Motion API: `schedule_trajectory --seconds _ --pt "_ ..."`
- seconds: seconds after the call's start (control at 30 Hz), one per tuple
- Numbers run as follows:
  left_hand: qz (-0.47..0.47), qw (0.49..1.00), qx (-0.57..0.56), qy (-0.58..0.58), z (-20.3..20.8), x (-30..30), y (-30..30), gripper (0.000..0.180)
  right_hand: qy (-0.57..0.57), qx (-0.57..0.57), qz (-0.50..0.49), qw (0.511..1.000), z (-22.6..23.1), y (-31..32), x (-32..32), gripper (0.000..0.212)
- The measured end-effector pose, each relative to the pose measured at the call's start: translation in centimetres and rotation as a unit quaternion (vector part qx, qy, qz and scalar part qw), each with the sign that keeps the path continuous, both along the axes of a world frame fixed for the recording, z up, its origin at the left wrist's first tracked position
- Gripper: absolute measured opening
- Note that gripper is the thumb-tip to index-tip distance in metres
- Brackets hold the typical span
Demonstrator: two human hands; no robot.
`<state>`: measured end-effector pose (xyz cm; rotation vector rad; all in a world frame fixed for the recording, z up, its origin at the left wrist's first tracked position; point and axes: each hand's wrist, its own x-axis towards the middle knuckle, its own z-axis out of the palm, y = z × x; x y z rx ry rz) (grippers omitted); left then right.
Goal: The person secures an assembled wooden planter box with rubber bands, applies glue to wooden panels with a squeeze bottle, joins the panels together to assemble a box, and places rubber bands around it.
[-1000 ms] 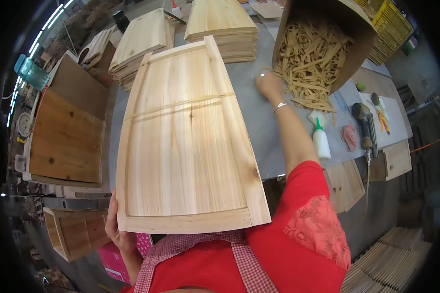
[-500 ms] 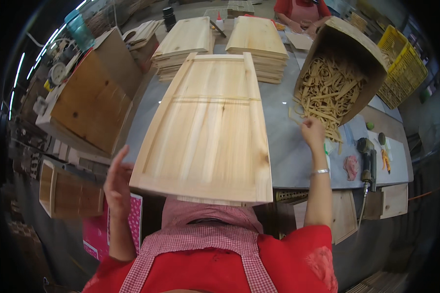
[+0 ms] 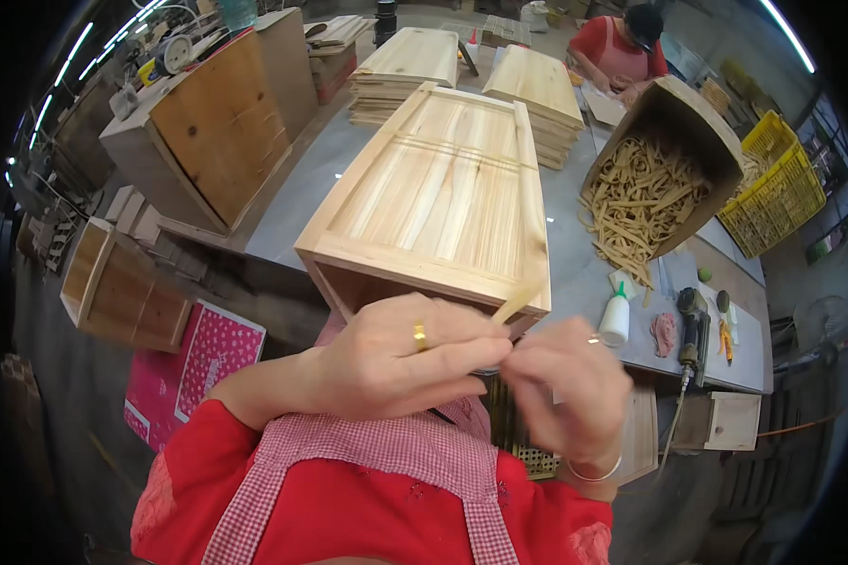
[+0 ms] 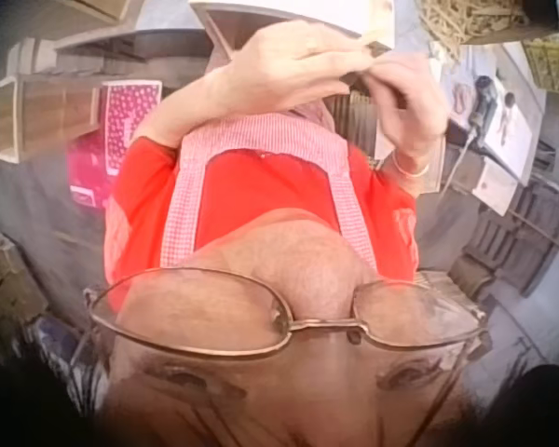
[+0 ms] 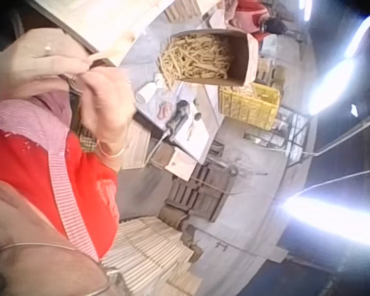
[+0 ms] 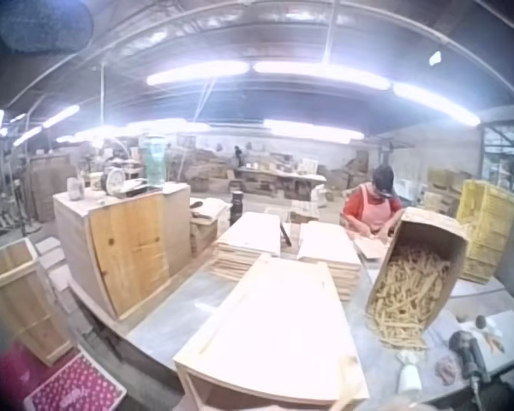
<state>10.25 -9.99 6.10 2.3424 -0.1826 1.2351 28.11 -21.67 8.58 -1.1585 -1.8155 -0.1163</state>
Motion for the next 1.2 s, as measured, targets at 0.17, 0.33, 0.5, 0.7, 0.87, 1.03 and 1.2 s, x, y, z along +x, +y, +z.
schedule_trajectory --seconds 0.17,0.33,0.5,0.7,0.87,1.03,1.2 --pt "0.002 0.990 -0.128 0.059 -0.4 -2.4 0.1 0.021 0.024 -0.042 0.042 0.998 -0.8 0.6 -1.8 0.025" --pt "0.038 0.979 -0.183 0.077 -1.1 -4.3 0.0 0.023 0.047 -0.099 0.082 0.991 -2.7 2.3 -3.4 0.034" --pt "0.063 0.976 -0.200 0.050 -2.4 -5.7 0.3 0.018 0.103 -0.088 0.179 0.975 -5.5 3.1 -4.0 0.028" --pt "0.012 0.968 -0.218 0.121 -2.8 -6.7 0.8 0.011 0.174 -0.182 0.183 0.950 -6.5 3.6 -5.6 0.035" --pt "-0.064 0.886 -0.406 0.213 -3.2 -9.3 2.5 0.007 0.197 -0.147 0.257 0.935 -5.8 2.9 -4.7 0.011" --pt "-0.150 0.912 -0.274 0.267 -3.1 -12.1 5.1 0.014 0.061 -0.179 0.320 0.928 -3.5 0.5 -4.0 0.019" --pt "0.212 0.942 0.160 0.205 -0.2 -15.0 8.8 0.035 -0.088 0.009 -0.089 0.992 -3.9 -0.6 6.1 0.020"
